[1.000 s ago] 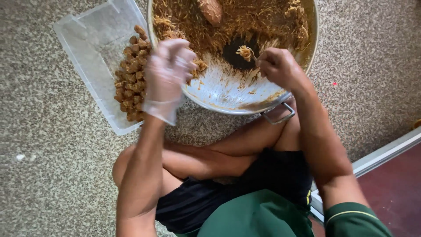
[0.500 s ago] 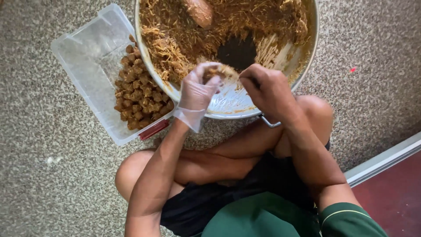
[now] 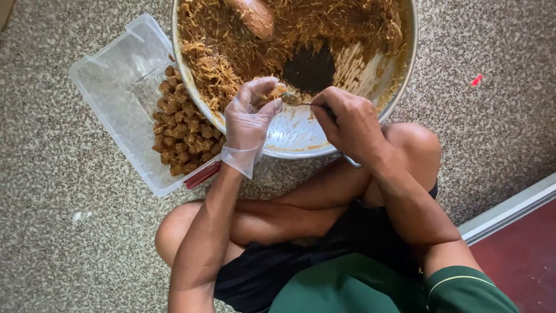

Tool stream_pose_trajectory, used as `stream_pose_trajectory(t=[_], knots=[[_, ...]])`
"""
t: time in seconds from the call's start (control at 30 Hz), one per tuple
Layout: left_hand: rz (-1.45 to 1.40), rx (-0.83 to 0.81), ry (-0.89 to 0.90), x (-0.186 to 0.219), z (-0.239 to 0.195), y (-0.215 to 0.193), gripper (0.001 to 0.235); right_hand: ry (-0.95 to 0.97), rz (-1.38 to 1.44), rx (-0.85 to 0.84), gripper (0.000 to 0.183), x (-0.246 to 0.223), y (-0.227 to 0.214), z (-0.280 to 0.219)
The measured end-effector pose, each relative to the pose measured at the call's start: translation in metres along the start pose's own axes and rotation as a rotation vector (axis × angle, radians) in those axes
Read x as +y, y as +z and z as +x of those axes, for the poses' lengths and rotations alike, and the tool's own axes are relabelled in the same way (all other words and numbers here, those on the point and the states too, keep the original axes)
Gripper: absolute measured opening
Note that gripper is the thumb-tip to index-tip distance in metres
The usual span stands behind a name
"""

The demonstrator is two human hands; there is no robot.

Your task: Scooping a fibrous food mixture from a large metal bowl into a plastic container using a spoon and hands.

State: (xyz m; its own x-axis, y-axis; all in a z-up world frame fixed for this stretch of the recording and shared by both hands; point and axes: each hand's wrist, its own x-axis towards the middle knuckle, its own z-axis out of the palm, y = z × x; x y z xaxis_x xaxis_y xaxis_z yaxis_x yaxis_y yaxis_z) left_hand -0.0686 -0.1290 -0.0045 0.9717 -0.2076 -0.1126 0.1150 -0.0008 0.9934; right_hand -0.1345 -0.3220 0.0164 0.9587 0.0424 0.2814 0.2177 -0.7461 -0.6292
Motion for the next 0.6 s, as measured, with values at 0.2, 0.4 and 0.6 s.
stream_pose_trajectory(t=[0.2, 0.4, 0.6], knots=[[0.011, -0.002, 0.067, 0.01, -0.004, 0.002, 0.036, -0.021, -0.099, 0.018, 0.003, 0.002, 0.011, -0.002], [0.001, 0.007, 0.087, 0.006, -0.009, 0.008, 0.03, -0.012, -0.263, 0.01, 0.005, 0.004, 0.016, -0.002], [-0.039, 0.009, -0.007, 0.011, -0.002, 0.001, 0.032, 0.022, -0.36, 0.082, 0.005, 0.052, 0.024, -0.003]])
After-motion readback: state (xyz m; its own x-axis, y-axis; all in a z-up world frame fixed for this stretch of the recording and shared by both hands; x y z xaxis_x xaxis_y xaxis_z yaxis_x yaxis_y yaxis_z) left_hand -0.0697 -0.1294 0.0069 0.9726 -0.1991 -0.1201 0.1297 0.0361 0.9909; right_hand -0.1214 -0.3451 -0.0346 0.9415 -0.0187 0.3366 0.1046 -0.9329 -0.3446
